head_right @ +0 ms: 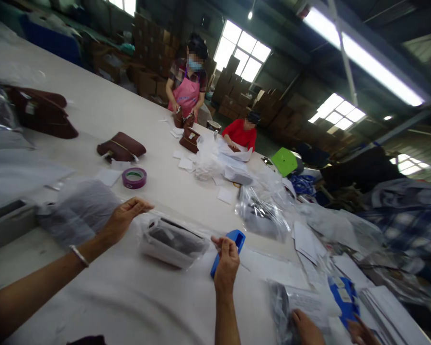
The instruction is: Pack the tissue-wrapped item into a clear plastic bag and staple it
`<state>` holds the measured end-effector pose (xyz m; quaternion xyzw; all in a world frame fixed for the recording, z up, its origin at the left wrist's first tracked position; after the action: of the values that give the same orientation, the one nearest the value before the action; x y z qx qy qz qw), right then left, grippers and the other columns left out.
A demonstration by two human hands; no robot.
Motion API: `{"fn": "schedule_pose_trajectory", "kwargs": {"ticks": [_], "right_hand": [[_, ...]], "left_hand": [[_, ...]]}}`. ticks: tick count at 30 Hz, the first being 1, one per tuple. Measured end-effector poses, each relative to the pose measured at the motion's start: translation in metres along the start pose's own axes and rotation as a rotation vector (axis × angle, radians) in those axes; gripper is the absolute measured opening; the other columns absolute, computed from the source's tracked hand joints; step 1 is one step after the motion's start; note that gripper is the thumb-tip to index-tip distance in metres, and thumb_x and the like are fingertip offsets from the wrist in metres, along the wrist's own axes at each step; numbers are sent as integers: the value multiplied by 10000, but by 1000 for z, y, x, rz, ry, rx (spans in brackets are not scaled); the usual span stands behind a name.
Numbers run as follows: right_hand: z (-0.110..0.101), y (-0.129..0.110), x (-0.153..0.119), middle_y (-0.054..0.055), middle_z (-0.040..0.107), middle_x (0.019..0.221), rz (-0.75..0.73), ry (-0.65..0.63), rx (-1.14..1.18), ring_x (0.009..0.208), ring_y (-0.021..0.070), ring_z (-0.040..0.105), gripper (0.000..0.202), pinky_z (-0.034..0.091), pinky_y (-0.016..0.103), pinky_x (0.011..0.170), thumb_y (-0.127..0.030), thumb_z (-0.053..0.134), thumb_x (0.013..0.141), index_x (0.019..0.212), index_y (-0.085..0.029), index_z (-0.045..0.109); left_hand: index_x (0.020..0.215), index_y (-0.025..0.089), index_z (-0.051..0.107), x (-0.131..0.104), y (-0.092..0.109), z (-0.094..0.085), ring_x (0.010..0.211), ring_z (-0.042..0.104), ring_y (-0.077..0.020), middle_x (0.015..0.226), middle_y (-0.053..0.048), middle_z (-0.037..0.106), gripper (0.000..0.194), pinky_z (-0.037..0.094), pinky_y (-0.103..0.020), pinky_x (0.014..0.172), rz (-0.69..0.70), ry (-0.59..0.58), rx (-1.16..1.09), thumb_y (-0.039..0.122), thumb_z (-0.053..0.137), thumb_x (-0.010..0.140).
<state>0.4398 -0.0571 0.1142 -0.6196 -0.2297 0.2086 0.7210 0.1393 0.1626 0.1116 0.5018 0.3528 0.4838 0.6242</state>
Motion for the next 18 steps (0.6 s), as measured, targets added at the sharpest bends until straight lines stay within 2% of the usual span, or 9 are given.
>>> {"fn": "schedule_pose_trajectory", "kwargs": {"ticks": [2,5,9,12,15,18], "right_hand": [[4,2,11,47,748,758,3,6,12,776,241,745,427,597,423,807,-589,706,775,830,-177,611],[6,-11,43,55,750,769,-24,-12,22,778,240,745,448,593,446,841,-592,718,757,847,-166,613],[-3,-48,97,47,748,746,-73,-15,25,733,215,737,450,597,419,818,-568,752,723,856,-159,621],[-19,-75,128,37,750,751,-112,-6,23,714,188,731,415,595,362,789,-527,759,733,872,-159,630],[-43,-91,156,39,752,758,-147,18,-32,719,184,729,396,588,340,778,-509,760,741,875,-157,637],[-80,-93,186,39,752,766,-165,87,-127,724,184,724,417,588,331,765,-540,763,723,871,-167,649]], "left_hand": [[768,183,641,16,1,10,813,664,-194,773,-28,718,361,498,-340,843,-16,-14,-19,534,724,759],[759,178,621,53,15,35,756,660,-172,742,-11,703,413,502,-323,809,-8,-46,-58,560,765,694],[747,157,629,102,40,88,731,659,-165,752,-38,712,431,500,-336,816,12,-141,-85,549,788,663],[751,159,635,122,50,129,725,653,-160,758,-45,719,424,491,-330,804,32,-196,-108,548,779,667],[736,158,643,131,42,167,713,644,-158,747,-50,717,409,483,-327,789,33,-234,-129,538,776,660],[678,156,639,140,19,208,685,627,-159,712,-59,703,387,477,-331,777,15,-268,-145,518,772,653]]}}
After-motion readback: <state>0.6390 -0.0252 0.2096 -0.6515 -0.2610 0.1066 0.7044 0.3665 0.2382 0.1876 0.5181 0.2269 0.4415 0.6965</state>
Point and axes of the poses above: each hand's wrist, its own x-axis towards the middle knuckle, its own z-axis out of the palm, y = z × x, the point moved 8 cm from there along x, towards the middle knuckle
